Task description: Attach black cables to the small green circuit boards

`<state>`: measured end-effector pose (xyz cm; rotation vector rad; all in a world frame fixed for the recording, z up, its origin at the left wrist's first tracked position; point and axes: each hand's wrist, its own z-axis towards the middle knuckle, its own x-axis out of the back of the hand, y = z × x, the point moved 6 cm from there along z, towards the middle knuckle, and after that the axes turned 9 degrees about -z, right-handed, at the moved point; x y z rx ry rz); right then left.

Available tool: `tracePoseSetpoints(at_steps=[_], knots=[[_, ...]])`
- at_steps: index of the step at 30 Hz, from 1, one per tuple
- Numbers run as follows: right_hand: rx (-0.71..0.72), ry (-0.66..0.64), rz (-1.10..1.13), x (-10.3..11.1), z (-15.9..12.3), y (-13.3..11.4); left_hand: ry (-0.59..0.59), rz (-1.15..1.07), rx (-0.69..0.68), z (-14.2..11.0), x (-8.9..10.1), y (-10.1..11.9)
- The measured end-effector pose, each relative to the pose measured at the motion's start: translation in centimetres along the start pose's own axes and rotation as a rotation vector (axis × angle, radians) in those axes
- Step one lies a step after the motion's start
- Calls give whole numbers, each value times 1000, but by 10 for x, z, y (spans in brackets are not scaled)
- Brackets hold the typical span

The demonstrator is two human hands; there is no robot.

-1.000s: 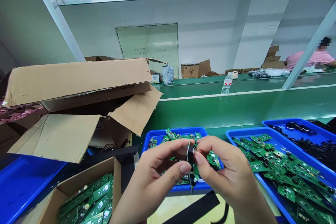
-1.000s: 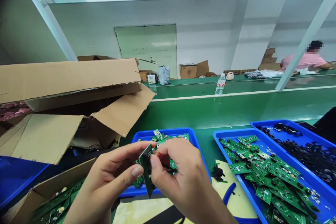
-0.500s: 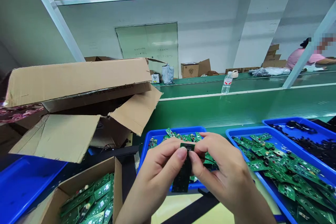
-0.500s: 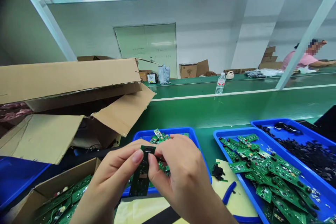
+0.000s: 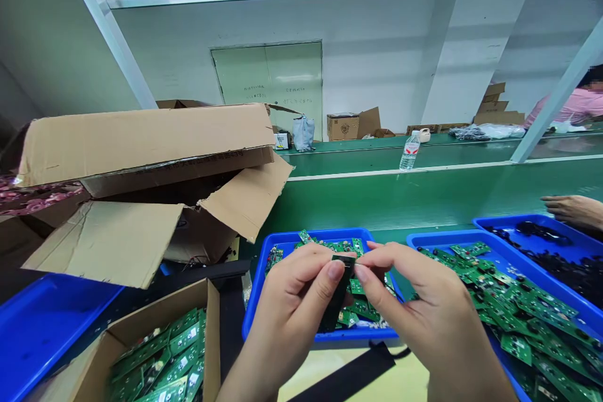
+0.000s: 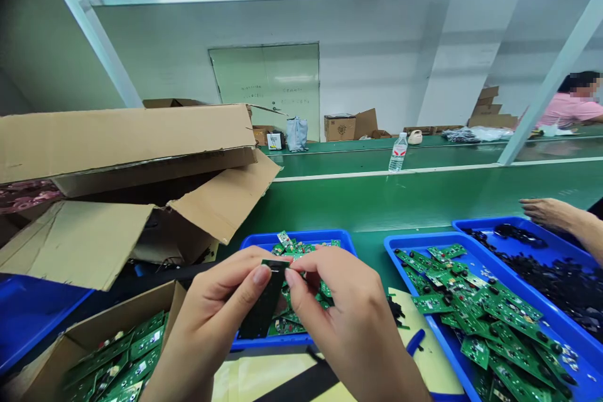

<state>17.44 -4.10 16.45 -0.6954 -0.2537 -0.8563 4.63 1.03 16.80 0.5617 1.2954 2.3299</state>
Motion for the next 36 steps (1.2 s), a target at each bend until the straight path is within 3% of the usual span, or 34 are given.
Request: tracePoseSetpoints(at_steps=[8,16,23,28,32,36], knots=[[159,178,-172,8,1,-8,18,156,-6,-1,-1,2],[206,116,-8,4,4,-3,-108,158,82,-4,0,-1],[14,10,264,1,1,5,-41,207,-4,-7,4,8],[-19,-8,186,4,1,12,-51,245,-46,-10,7,8],[62,-10,123,7,5,4,-78,341,-132,-11,8,8],[128,34,120,8,5,-4,-18,462,-200,-11,11,10]])
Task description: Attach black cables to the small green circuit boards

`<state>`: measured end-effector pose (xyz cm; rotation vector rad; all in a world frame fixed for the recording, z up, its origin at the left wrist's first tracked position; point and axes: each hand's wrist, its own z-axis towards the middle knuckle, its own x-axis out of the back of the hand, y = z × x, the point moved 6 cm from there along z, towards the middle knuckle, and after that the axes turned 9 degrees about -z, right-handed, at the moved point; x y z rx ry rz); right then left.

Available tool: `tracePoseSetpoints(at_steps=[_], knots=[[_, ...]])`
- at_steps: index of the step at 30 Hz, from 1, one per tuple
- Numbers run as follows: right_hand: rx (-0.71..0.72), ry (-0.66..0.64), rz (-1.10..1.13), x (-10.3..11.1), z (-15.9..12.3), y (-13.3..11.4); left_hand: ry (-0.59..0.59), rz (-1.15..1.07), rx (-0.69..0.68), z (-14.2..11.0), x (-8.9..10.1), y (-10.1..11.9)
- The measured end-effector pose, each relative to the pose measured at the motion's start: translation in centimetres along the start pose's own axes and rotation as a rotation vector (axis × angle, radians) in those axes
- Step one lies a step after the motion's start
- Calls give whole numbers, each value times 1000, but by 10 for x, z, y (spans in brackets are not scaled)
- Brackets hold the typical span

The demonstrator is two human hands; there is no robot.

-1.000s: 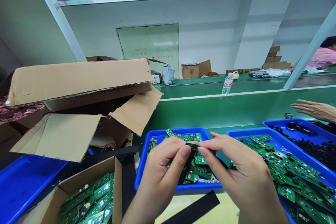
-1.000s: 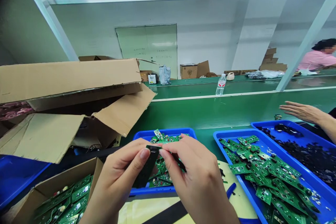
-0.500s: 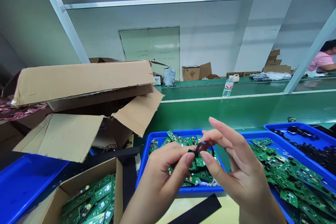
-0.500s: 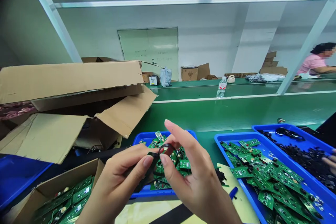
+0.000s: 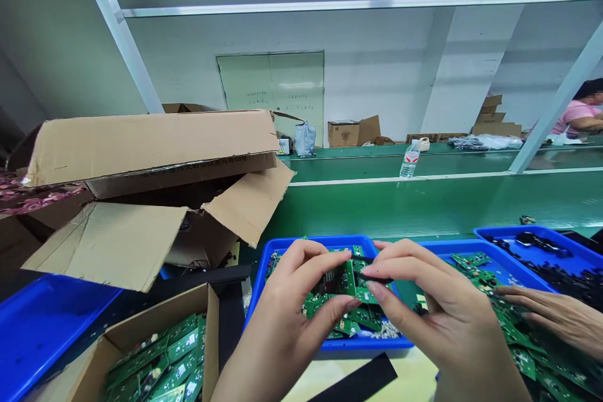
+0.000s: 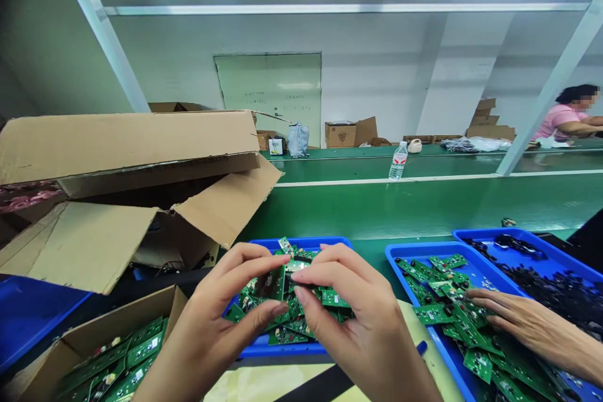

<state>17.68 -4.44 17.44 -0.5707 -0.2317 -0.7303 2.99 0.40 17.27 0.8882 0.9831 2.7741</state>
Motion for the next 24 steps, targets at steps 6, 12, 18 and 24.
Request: tracePoseSetpoints(at_steps=[6,12,18,24], knots=[[110,-13,-95,-3,-4,-7,120,108,-102,3,5,6],[241,-26,-168,-1,-5,-10,166,120,-210,5,6,14],[296,-59,-221,3,-6,-10,191,207,-266,5,5,17],[167,-138,-62,13,-4,-6,289,230,-287,2,15,14]])
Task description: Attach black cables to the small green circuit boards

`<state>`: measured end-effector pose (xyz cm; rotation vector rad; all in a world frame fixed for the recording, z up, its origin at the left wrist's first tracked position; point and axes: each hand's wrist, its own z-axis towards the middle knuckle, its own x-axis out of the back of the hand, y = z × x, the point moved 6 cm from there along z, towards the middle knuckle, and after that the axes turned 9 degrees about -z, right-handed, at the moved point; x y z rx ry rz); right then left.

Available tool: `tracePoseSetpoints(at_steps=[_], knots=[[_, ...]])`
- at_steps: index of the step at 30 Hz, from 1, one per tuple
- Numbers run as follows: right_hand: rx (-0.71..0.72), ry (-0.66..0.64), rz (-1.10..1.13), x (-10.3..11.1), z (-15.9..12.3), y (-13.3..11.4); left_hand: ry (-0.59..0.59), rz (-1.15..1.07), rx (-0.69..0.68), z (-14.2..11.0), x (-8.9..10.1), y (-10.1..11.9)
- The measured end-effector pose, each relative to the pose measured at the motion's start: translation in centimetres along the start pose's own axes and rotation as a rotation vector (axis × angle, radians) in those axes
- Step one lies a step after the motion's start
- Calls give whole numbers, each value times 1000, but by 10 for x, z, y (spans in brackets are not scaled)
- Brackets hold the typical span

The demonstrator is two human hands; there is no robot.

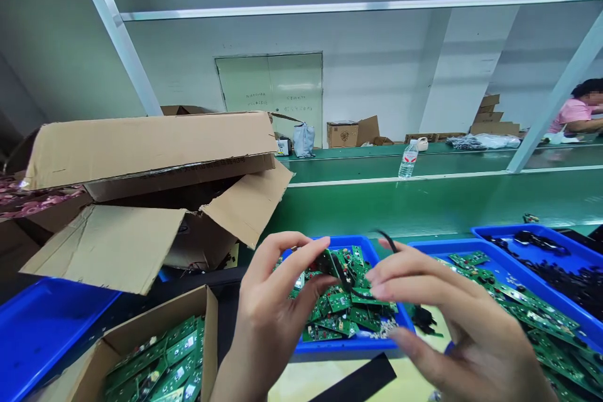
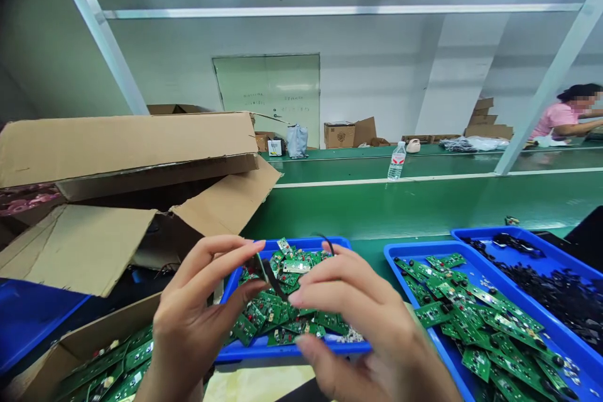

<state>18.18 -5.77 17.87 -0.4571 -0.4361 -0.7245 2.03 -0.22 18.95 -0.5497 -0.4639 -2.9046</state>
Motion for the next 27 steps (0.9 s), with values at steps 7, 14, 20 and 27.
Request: tracePoseSetpoints(at_steps=[7,14,20,27], knots=[[-221,147,-81,-12,1,11,-34,6,-80,-5,-3,5],[-257,-42,143,-32,2,12,-86,29,-108,-8,-6,2],[-332,-83,291,-30,0,13,-98,93,-169,-9,-6,5],[-478,-208,455,-40,-5,17,-64,78,-179,-9,-4,4]])
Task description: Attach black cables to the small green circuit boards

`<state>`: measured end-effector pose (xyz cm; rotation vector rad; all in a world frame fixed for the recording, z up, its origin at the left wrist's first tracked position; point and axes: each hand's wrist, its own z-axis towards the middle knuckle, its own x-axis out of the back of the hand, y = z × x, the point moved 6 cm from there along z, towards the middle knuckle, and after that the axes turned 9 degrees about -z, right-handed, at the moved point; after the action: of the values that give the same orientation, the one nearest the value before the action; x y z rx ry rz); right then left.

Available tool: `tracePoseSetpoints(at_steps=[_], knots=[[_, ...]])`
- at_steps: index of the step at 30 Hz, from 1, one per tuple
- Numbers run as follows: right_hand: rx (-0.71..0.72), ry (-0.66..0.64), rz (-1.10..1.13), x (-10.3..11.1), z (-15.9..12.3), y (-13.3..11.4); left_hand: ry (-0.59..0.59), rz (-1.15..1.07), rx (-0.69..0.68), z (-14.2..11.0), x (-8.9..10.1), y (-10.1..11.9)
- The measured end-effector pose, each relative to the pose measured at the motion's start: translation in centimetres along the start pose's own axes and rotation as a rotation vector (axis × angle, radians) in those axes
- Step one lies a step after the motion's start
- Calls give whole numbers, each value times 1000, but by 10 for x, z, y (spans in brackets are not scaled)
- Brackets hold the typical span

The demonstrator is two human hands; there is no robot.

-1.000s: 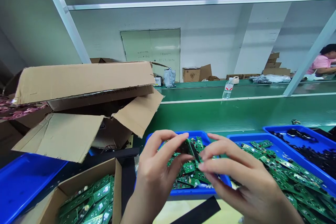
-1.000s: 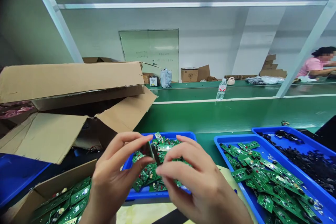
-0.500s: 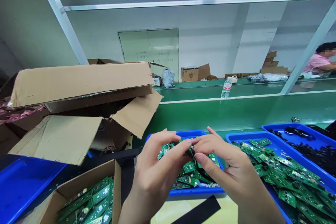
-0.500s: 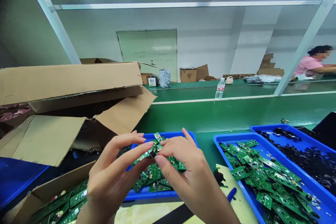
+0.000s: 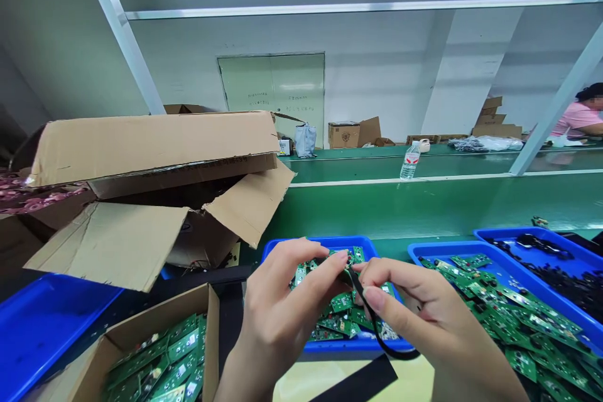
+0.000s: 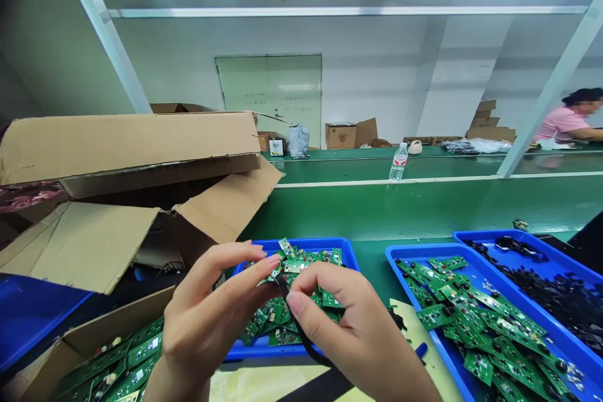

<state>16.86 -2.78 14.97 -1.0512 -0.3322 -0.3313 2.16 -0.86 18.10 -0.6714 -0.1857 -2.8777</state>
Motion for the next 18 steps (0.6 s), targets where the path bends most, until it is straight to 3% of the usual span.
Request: tracePoseSetpoints(at_steps=[5,12,18], knots=[[-64,-107,158,-4,4,8,-22,-113,18,1,-4,-3],[39,-241,298,-7,12,5,-50,-276,30,10,-4,-1],[-33,-302,435,-13,15,14,-59,-424,108,9,-8,-7]])
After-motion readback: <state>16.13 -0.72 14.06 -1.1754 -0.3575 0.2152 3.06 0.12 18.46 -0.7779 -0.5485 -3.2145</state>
